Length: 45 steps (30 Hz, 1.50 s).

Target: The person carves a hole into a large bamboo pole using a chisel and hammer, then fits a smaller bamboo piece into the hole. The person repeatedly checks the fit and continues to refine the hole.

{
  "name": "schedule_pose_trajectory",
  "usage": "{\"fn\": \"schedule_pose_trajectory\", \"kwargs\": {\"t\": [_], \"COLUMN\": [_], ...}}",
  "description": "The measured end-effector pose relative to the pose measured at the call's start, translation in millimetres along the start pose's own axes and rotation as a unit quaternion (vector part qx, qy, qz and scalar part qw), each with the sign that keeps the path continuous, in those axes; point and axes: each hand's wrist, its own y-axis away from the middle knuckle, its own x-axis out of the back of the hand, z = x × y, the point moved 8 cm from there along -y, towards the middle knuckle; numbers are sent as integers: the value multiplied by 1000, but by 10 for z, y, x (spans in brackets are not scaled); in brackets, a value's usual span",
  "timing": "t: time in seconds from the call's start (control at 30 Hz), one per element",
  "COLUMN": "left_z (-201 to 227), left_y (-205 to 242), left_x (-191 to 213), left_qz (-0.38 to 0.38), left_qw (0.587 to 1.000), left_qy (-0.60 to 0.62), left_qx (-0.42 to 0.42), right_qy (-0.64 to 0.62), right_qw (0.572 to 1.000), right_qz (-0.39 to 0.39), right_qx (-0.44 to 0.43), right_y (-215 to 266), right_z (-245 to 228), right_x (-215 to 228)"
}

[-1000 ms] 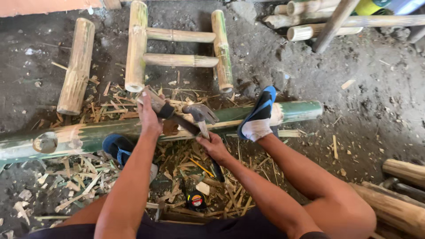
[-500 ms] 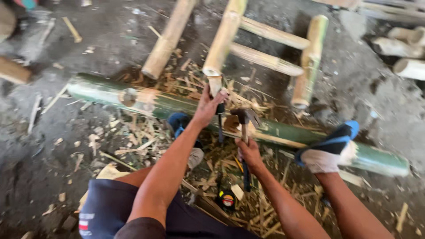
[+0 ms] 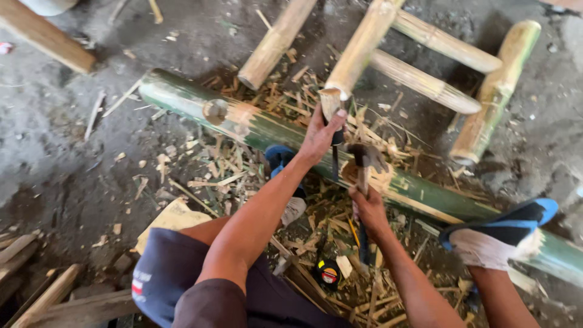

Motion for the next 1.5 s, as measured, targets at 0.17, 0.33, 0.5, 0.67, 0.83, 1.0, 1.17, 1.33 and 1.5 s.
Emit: {"fn": "schedule_pose_trajectory", "kwargs": {"t": [0.17,0.33,0.5,0.67,0.83,1.0,1.17,1.33,1.5], "left_z": [-586,-729,-360,-57,-11,116,315,80,-182], "left_y": [-67,2,528,1674,1589,530,55,-71,-148], "left_x": [-81,-668,-1979,-3245,-3336,-2178,-1066,-921,-1021], "left_qz": [-8,-112,-313,-642,-590,-348,-149,-115,-134], "left_qw": [1000,987,917,687,783,908,968,984,985], "left_qy": [8,-111,-183,-314,-115,-231,-181,-112,-104], "left_qx": [22,31,168,131,161,25,-84,-72,-22], "right_qy": [-53,111,33,123,-142,-77,140,233,345], "right_qw": [998,985,978,958,976,984,961,936,914], "right_qz": [-16,98,194,198,165,158,175,202,170], "right_qx": [8,89,66,170,32,7,162,169,125], "right_y": [26,298,701,851,874,948,854,737,728], "right_z": [349,275,356,371,619,259,-26,-180,-730], "right_x": [125,591,1093,1377,1374,1070,820,811,838]}}
